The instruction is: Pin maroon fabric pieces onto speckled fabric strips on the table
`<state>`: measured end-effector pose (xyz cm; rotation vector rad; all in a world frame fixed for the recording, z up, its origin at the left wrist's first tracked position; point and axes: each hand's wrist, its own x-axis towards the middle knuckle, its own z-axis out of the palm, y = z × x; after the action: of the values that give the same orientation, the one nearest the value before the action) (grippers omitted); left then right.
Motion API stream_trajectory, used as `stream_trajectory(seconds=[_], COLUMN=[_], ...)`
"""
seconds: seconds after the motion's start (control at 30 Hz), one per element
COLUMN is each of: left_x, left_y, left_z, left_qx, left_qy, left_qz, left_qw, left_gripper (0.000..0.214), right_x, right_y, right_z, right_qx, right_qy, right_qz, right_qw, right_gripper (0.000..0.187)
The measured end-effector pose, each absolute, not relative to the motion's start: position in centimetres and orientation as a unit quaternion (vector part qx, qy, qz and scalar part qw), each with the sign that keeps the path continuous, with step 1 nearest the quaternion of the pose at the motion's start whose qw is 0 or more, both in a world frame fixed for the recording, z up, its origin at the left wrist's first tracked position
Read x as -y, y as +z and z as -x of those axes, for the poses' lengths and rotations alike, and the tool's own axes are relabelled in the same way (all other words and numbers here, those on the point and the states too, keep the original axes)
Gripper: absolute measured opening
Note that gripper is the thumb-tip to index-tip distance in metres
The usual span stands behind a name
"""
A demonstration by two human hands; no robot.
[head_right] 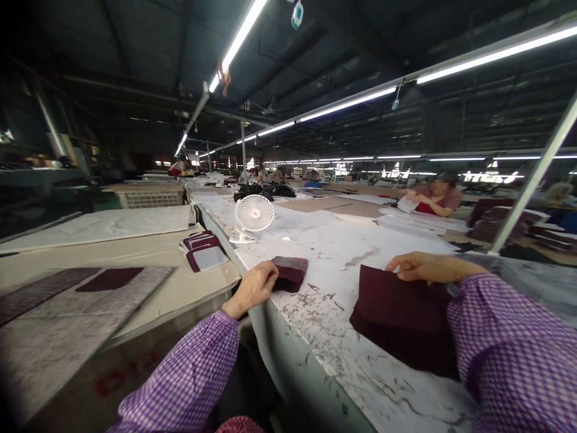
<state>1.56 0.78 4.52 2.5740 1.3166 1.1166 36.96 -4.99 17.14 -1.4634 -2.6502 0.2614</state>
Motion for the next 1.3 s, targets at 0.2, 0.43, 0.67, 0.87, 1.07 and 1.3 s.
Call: stream_trajectory(seconds=[0.2, 0.43, 0.67, 0.87, 1.07, 1.3], left_x=[2.5, 2.4, 2.7, 2.2, 0.8, -2.1], left_y=[5.9, 6.7, 6.4, 6.3, 5.8, 5.8], left_z=[-3.0, -5.3, -5.1, -4.6, -4.6, -1.0], left_qx=[-0.468, -0.47, -0.459, -0.468, -0.478, -0.467], left_qy=[0.398, 0.416, 0.405, 0.412, 0.426, 0.621], left_qz=[-0.781, -0.77, -0.787, -0.772, -0.75, -0.502], left_qw=[0.117, 0.114, 0.073, 0.122, 0.168, 0.379], left_gripper=[0.01, 0.009, 0.01, 0.009, 0.01, 0.007], right_x=[3.8, 5.5, 6.7, 6.3, 4.7, 2.8], right_y=[16.3, 13.6, 12.2, 11.3, 8.2, 5.5], right_z=[-32.7, -24.7, -22.6, -22.6, -21.3, -22.5], right_qx=[0.861, 0.859, 0.85, 0.864, 0.904, 0.892], right_qy=[0.1, 0.33, 0.197, 0.016, -0.084, -0.092], right_qz=[0.496, 0.391, 0.487, 0.501, 0.392, 0.436], right_qw=[0.057, -0.011, -0.026, -0.055, 0.145, 0.077], right_gripper=[0.04, 0.049, 0.053, 0.024, 0.028, 0.029])
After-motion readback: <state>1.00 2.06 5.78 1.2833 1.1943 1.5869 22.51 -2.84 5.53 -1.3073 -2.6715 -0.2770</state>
